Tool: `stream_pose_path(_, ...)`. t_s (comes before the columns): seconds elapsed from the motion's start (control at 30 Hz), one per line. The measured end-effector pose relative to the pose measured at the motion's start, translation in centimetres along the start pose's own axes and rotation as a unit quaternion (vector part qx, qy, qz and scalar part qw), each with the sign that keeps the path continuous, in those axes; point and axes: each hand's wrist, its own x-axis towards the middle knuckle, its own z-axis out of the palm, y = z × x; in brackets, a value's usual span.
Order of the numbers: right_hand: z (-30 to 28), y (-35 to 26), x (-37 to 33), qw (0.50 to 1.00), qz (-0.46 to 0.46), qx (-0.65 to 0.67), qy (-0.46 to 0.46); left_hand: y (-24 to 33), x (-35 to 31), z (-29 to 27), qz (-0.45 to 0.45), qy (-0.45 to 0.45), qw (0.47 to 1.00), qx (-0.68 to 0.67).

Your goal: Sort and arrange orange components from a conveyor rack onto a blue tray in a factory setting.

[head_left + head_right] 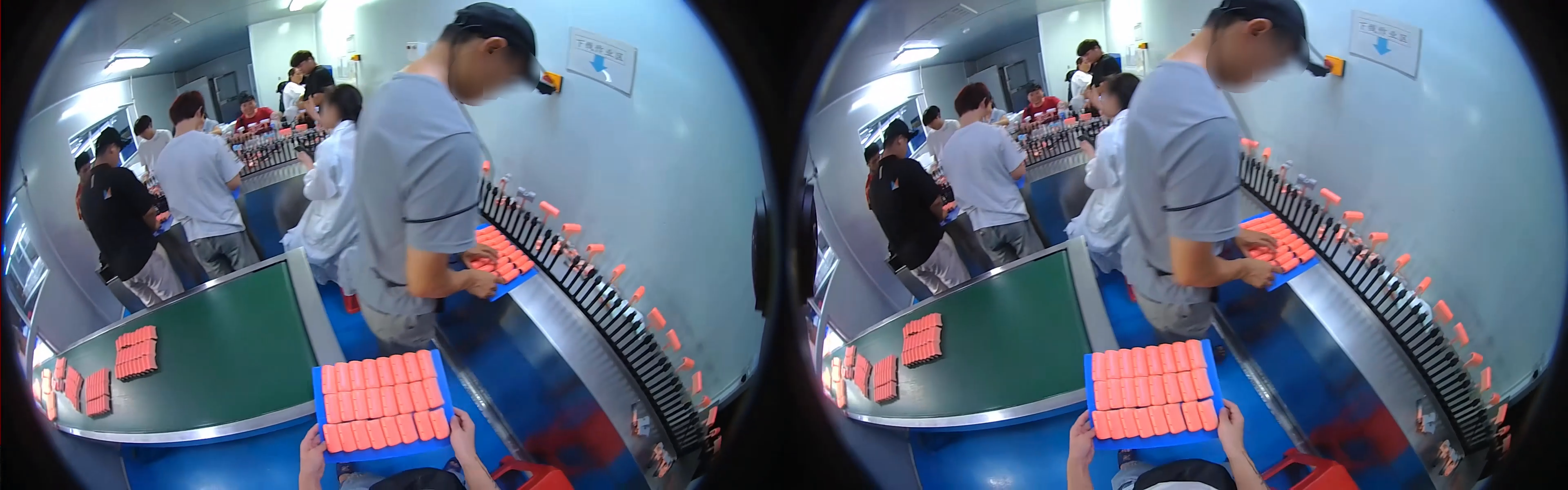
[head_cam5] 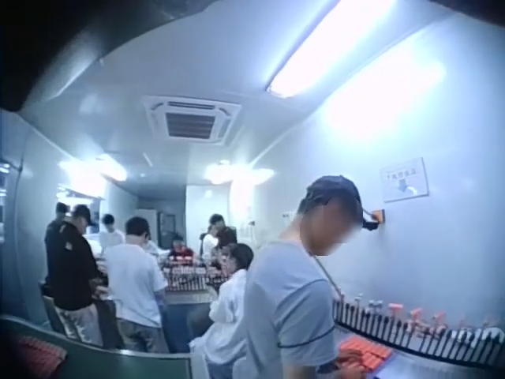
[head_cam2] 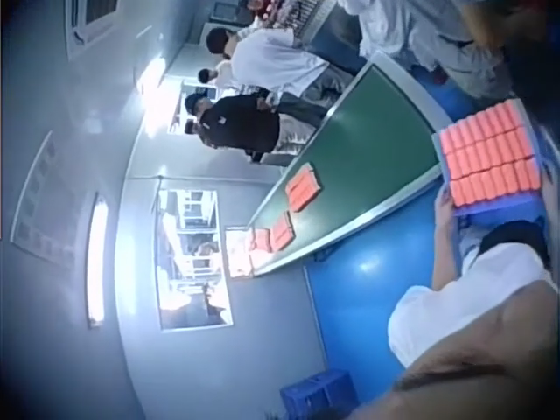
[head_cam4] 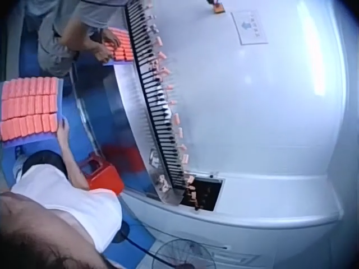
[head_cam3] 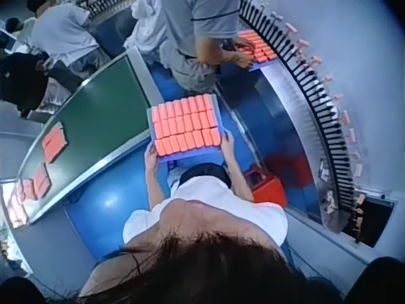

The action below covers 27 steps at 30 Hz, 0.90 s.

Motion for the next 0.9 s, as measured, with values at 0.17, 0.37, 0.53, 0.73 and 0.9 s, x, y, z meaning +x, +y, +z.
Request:
stream_pose_path(0.17, 10.1, -0.9, -2.4, 0.993, 0.024, 0.024, -0.111, 2.2, -2.3, -9.6, 0.048, 0.088, 0.994, -0.044)
stream_pose_path(0.37, 19.1, 2.0, -4.9, 0.987, 0.023, -0.033, -0.157, 4.3, -3.4, -18.8, 0.024, 0.135, 0.99, -0.043)
stream_pose_path(0.53, 21.0, 1.9, -6.5, 0.978, 0.011, -0.081, -0.191, 3.6, -4.7, -22.2, 0.014, 0.174, 0.983, -0.049)
stream_pose_path(0.73, 21.3, 0.0, -5.7, 0.972, 0.082, -0.039, -0.217, 4.1, -3.5, -22.3, -0.008, 0.143, 0.987, -0.066)
stream_pose_path(0.9, 24.9, -0.2, -1.5, 0.964, 0.038, -0.047, -0.259, 7.2, 1.6, -22.1, -0.014, 0.163, 0.986, -0.036)
